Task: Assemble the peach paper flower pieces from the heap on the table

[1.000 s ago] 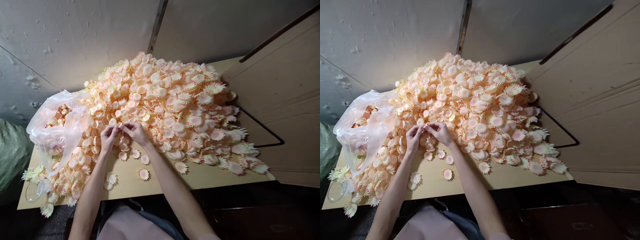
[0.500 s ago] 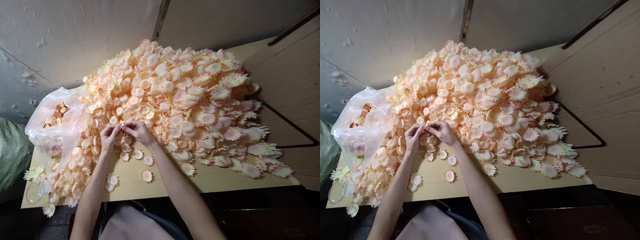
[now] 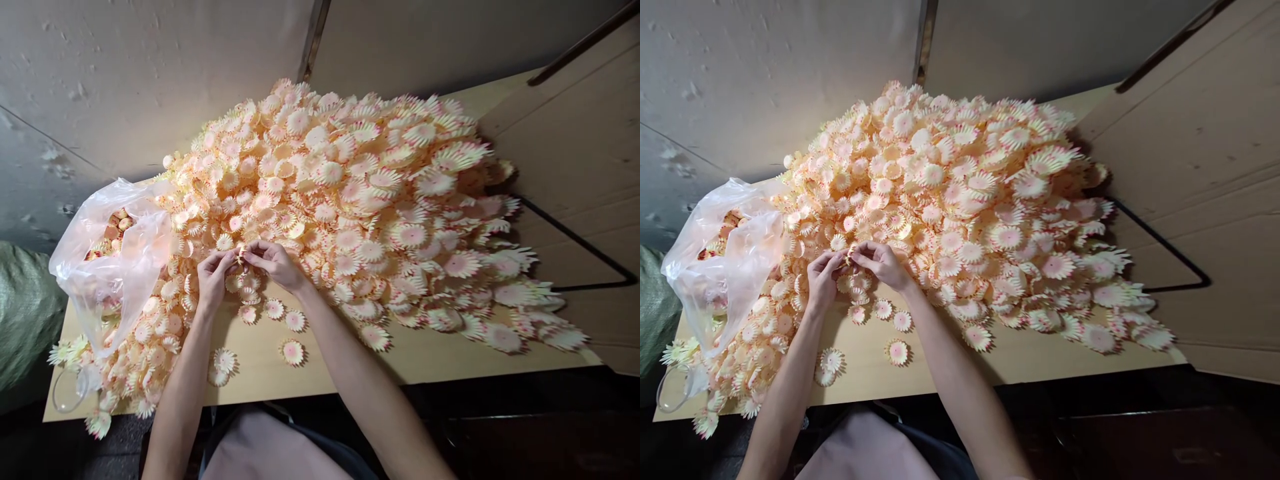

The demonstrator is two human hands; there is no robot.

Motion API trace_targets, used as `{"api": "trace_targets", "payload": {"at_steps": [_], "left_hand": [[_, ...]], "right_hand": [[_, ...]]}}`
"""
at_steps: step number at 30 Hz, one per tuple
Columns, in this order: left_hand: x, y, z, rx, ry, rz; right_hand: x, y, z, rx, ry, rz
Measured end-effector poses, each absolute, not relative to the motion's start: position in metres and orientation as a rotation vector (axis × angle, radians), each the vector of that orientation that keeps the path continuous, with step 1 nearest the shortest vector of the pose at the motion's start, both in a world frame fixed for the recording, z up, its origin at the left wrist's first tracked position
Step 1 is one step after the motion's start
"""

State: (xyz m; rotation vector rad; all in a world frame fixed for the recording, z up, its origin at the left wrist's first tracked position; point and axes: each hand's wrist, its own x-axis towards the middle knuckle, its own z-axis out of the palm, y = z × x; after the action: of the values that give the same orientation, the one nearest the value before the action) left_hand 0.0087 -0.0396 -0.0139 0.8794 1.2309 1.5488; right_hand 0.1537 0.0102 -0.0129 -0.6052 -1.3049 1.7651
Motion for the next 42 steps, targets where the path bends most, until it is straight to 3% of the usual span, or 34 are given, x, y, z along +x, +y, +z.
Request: {"api": "trace_targets", "payload": {"at_steps": [42], "left_hand": [[0.0109,-0.0399,-0.0125,0.985,1.267,1.57]], "right_hand": [[0.1555,0.0117,-0.0153,-0.599,-1.297,1.781]]}}
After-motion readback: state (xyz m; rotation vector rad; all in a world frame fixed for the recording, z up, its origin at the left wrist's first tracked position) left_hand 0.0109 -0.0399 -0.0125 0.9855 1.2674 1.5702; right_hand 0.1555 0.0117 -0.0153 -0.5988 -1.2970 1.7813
